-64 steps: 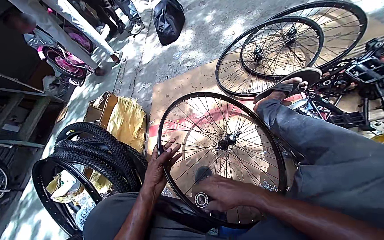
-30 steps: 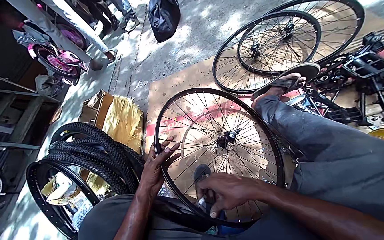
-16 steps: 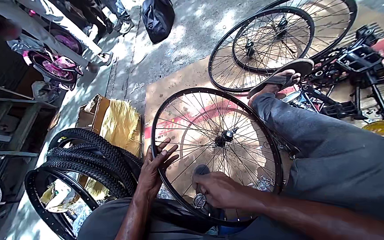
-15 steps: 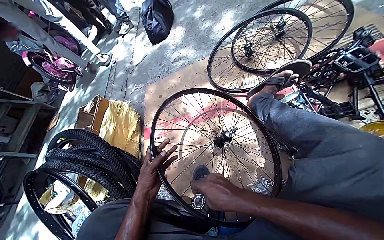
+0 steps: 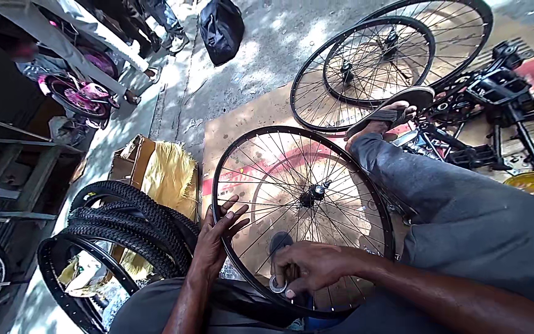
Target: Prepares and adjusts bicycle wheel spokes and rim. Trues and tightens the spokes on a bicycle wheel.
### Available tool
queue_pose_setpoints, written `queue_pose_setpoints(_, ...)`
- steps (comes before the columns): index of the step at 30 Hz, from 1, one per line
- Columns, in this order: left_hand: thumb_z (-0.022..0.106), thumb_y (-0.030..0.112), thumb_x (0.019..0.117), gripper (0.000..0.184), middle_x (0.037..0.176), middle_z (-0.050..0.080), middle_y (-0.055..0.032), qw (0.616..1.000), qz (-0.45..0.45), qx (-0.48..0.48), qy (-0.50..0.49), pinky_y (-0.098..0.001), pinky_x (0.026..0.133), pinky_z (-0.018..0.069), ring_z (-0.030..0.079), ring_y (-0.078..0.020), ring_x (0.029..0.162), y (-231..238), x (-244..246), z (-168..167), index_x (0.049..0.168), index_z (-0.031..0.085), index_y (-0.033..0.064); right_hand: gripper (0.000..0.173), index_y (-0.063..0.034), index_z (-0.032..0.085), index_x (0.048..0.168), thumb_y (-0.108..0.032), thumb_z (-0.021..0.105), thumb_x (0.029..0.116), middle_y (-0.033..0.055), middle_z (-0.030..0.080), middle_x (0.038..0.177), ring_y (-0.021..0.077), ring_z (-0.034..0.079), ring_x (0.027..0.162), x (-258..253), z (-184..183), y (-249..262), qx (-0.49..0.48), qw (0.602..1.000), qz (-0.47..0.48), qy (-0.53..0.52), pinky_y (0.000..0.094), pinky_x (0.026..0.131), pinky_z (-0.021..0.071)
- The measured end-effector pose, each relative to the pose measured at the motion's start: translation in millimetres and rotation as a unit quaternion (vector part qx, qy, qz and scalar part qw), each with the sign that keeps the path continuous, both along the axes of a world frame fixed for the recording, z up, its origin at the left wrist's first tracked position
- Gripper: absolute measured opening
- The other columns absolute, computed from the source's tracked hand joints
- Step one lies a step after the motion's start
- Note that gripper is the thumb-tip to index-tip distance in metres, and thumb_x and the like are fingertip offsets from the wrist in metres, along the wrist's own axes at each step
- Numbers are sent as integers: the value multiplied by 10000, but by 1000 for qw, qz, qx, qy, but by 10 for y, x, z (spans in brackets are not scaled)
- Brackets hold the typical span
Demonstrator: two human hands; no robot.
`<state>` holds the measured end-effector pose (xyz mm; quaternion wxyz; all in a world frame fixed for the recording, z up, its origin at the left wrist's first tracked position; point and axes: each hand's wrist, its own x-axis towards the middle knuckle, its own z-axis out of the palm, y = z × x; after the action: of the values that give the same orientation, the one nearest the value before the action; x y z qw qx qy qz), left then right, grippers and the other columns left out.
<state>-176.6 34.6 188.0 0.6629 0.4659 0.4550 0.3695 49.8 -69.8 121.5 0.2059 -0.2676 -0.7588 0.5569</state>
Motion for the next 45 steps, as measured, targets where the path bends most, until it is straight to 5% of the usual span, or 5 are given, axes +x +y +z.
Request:
queue_pose_setpoints(7,503,324,1079,341,1179,701,-151,988,95,-52,106,-417,885,589,712,-265,1050,251,114,57,1317,492,80,247,-101,697,1095,-326,667,998,77,690,946,250,664,863,-52,-3,-126,96,994,3,-52,507,826,525)
queue_pose_setpoints(20,481,42,1055,364,1447,581,-135,999,51,-9,2,-469,1021,539,632,-342,1246,-139,90,-31,1404,436,136,159,-147,696,1112,-239,593,1034,39,702,1041,231,650,1077,100,-6,-45,311,922,-144,-181,443,991,493)
queue_pose_setpoints(29,462,118,1074,252,1393,610,-131,998,50,-18,20,-372,877,594,726,-267,1015,-98,76,-21,1324,460,146,339,-130,610,1314,-314,621,1029,86,710,982,264,682,938,-214,-36,-22,224,968,-103,-49,445,924,525)
queue_pose_setpoints(33,470,74,1051,270,1382,603,-131,999,32,-11,23,-373,830,599,722,-263,965,-111,103,3,1312,463,146,118,-114,666,1009,-184,655,915,88,652,719,290,675,708,-411,-133,-45,228,952,-166,-121,509,677,537)
queue_pose_setpoints(45,455,-1,1032,330,1409,580,-156,1000,18,-24,-3,-396,857,592,715,-289,986,-76,87,-52,1330,443,141,203,-110,648,1099,-200,693,922,96,689,844,295,683,818,-294,-40,-15,156,974,-118,-116,530,774,532)
